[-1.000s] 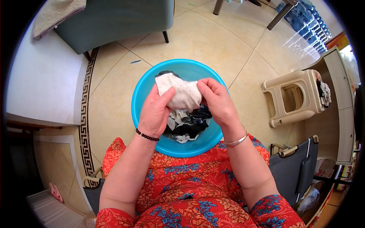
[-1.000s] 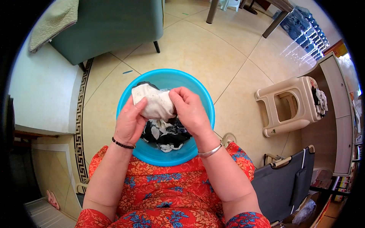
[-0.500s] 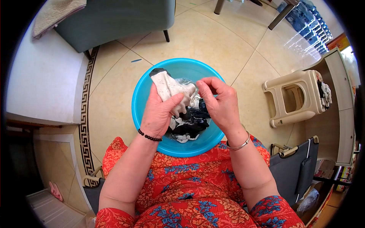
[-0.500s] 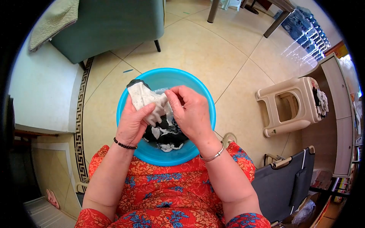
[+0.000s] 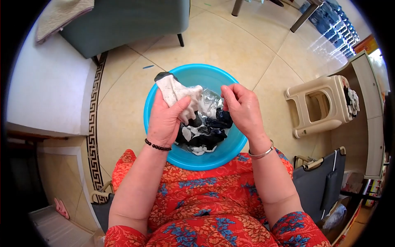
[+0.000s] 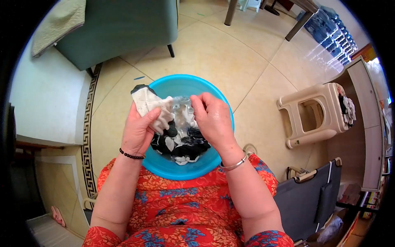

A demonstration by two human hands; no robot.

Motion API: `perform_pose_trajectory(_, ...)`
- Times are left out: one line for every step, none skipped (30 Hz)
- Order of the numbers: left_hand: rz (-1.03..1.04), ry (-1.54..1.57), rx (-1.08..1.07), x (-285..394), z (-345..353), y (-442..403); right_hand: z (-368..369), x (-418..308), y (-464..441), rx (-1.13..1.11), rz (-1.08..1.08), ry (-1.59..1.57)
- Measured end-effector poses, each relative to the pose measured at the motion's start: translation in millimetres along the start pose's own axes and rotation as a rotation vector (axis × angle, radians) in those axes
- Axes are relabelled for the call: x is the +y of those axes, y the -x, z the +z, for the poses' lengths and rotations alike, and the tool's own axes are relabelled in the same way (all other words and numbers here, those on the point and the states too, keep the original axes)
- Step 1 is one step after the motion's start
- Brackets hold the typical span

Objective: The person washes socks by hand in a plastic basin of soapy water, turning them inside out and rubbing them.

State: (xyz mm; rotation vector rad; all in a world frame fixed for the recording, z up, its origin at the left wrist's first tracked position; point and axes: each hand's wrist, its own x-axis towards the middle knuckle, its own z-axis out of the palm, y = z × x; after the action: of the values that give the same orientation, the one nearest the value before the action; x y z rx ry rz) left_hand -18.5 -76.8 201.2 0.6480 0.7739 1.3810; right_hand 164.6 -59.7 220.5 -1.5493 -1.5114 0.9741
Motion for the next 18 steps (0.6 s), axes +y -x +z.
perform_pose_trajectory(0.011, 0.003, -0.006, -1, 1, 0, 3, 0, 1, -0.005, -0.003, -0.002)
perform_pose_trajectory(0.02, 0.008, -0.012, -2, 1, 1, 8, 0, 4, 0.035, -0.103, 0.019)
perform_pose_trajectory(0.019, 0.008, -0.01, -3, 1, 2, 12, 0, 6, 0.077, -0.202, 0.042)
perform_pose_trajectory(0.03, -0.058, -0.024, -4, 2, 3, 16, -2, 7, 0.076, -0.201, 0.043)
perform_pose_trajectory(0.039, -0.124, -0.038, -5, 2, 4, 19, -5, 9, 0.075, -0.312, 0.015)
perform_pose_trajectory(0.037, -0.123, -0.038, -5, 3, 5, 21, -7, 10, 0.073, -0.422, -0.013)
perform_pose_trajectory(0.064, -0.206, -0.039, -5, 5, 7, 23, -6, 11, 0.065, -0.504, 0.041)
perform_pose_trajectory(0.092, -0.289, -0.041, -6, 7, 8, 24, -6, 12, 0.066, -0.503, 0.041)
perform_pose_trajectory(0.091, -0.289, -0.042, -7, 8, 9, 25, -7, 13, 0.077, -0.542, 0.106)
perform_pose_trajectory(0.129, -0.329, -0.043, -8, 9, 9, 26, -7, 14, 0.088, -0.579, 0.171)
perform_pose_trajectory(0.167, -0.368, -0.042, -9, 10, 10, 26, -6, 14, 0.112, -0.594, 0.203)
perform_pose_trajectory(0.165, -0.368, -0.043, -11, 11, 10, 26, -5, 14, 0.112, -0.592, 0.204)
perform_pose_trajectory(0.184, -0.442, -0.036, -12, 10, 9, 25, -4, 13, 0.123, -0.627, 0.256)
perform_pose_trajectory(0.203, -0.517, -0.03, -13, 10, 10, 25, -4, 13, 0.134, -0.661, 0.307)
perform_pose_trajectory(0.202, -0.517, -0.03, -13, 11, 10, 24, -4, 13, 0.134, -0.66, 0.307)
perform_pose_trajectory(0.205, -0.542, -0.027, -12, 13, 11, 23, -4, 14, 0.134, -0.64, 0.337)
perform_pose_trajectory(0.208, -0.567, -0.023, -12, 14, 12, 23, -5, 14, 0.134, -0.62, 0.366)
perform_pose_trajectory(0.207, -0.568, -0.023, -10, 15, 12, 23, -4, 14, 0.134, -0.619, 0.366)
